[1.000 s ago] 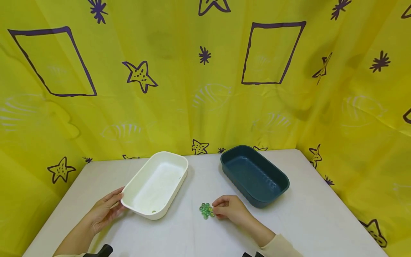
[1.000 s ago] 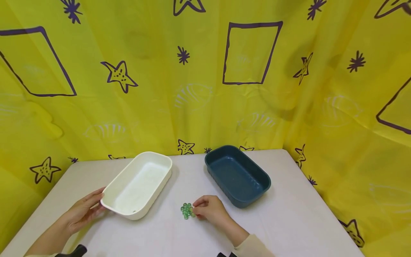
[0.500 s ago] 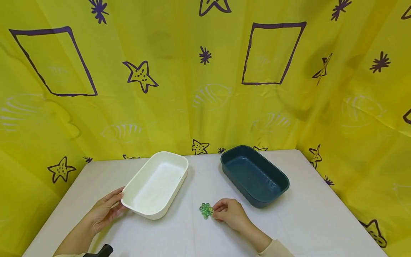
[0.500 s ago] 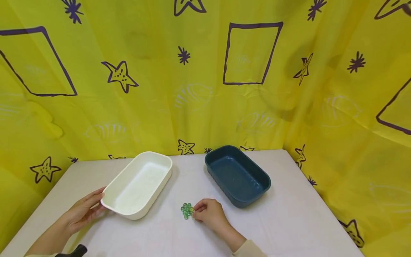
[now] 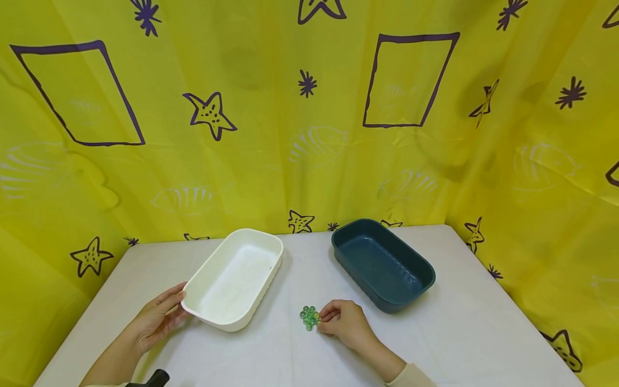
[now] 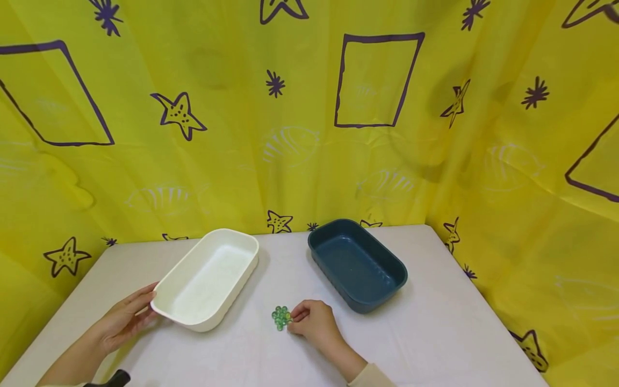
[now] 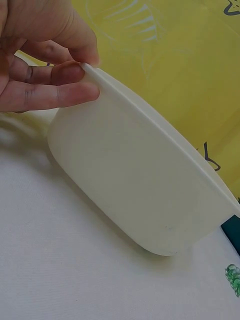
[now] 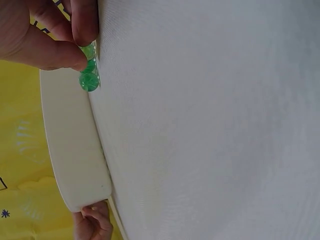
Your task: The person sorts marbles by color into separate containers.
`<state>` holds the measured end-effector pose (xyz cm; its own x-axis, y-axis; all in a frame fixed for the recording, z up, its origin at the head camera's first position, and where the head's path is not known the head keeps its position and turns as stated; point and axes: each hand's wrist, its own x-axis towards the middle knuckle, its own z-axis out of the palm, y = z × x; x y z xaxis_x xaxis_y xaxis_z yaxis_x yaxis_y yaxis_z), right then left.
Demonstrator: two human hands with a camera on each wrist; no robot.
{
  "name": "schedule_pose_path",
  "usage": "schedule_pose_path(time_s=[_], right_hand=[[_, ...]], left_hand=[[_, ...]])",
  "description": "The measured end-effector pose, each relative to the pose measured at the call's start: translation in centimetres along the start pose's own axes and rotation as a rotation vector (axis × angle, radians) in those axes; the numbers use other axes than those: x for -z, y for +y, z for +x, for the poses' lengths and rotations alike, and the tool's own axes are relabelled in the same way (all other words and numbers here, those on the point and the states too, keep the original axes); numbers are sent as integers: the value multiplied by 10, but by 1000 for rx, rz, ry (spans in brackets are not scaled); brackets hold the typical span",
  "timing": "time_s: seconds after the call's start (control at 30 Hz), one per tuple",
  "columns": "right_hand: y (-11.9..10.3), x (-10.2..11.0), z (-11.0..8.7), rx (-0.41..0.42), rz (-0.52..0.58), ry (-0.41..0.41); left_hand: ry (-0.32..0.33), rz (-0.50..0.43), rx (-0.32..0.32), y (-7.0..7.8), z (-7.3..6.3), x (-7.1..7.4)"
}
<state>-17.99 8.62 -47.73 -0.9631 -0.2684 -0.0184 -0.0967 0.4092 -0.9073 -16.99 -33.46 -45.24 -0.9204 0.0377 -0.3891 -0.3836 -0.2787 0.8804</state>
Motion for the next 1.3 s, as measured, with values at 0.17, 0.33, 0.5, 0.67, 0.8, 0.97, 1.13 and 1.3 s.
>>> schedule_pose_path(time_s=[0.17,0.33,0.5,0.67,0.8,0.97,1.13,1.3], right_hand=[[0,0,0,10,-20,8],[-2,0,-1,19,-32,12],[-3,0,-2,19,-27,11],[-3,0,-3,12,-38,14],[-3,0,-3,13,-37,12],[-4,1,-3,15,-15,4],[-4,2,-2,13,-2,-7],[-5,4,-3,12,18,-22]], left_hand=[[4,8,-3,0,0,0],[7,0,0,-1,0,0],[6,-5,-1,-1,0,0],[12,-7,1,-1,0,0],[9,-4,4,-2,0,0],[9,-7,7,-2,0,1],[9,-8,6,-1,0,0],[7,-11,2,-1,0,0]])
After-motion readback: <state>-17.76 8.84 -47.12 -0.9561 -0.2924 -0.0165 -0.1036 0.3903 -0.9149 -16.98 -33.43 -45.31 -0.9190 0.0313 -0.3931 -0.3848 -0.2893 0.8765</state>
